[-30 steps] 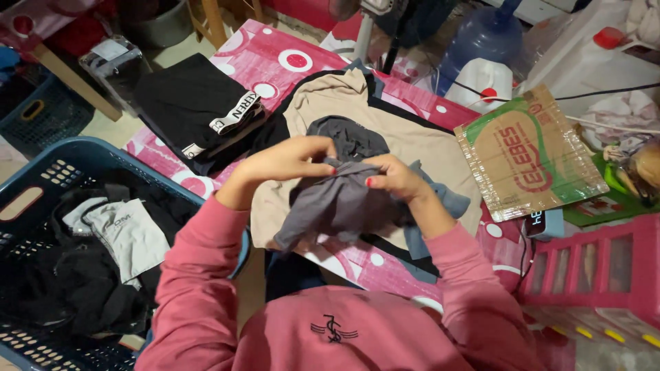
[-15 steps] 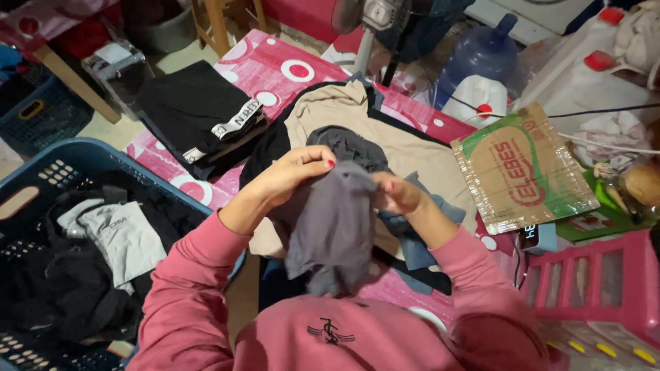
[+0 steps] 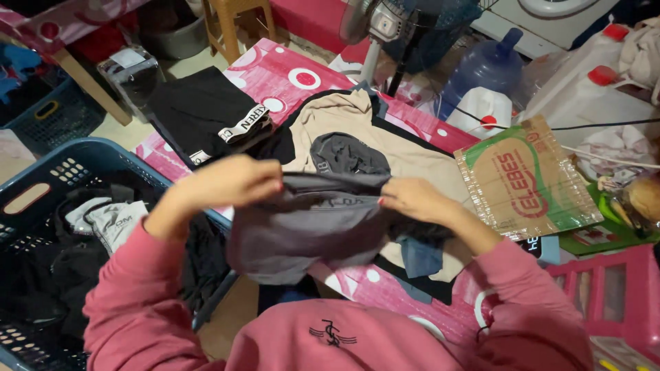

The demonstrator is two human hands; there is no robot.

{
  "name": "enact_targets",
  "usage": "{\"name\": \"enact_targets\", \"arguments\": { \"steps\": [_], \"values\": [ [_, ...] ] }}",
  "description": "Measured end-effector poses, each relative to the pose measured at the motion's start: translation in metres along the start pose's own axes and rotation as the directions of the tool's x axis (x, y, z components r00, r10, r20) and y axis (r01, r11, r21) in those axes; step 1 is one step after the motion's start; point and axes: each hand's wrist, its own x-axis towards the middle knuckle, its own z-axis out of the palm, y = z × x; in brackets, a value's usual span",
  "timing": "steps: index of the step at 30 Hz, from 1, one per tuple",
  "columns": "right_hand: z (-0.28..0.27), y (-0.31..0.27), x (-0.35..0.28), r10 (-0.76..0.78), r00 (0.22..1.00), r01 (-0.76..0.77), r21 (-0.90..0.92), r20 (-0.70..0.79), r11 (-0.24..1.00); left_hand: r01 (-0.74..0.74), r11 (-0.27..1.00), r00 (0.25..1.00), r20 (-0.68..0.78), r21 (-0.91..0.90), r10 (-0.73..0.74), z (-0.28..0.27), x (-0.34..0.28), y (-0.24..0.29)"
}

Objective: The person folds various pieces of clothing, including black, grey, and blue shorts, and a beige t-shirt, on a table. They use a piece of cardboard as a guide to ensure uniform folding and stack the finished items neatly.

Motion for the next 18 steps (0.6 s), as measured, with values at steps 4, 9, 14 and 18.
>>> {"name": "enact_targets", "arguments": {
  "steps": [4, 9, 14, 18],
  "values": [
    [-0.019, -0.004, -0.007, 0.012, 0.982, -0.050, -0.199, -0.190, 0.979, 0.048, 0.920, 0.999, 0.001, 0.389, -0.052, 0.045, -0.006, 0.007],
    [-0.005, 0.015, -0.016, 0.105, 0.990, -0.084, -0.197, 0.096, 0.977, -0.012, 0.855, 0.991, -0.105, 0.518, 0.078, 0.058, -0.010, -0.020],
    [-0.008, -0.009, -0.036, -0.182, 0.978, 0.203, 0.281, -0.099, 0.938, 0.022, 0.925, 0.975, -0.215, 0.379, 0.065, 0.050, -0.013, -0.072],
    [-0.018, -0.027, -0.048, -0.234, 0.836, 0.516, 0.569, -0.496, 0.640, 0.079, 0.994, 0.942, -0.332, 0.072, -0.051, 0.050, -0.010, -0.116]
  ]
}}
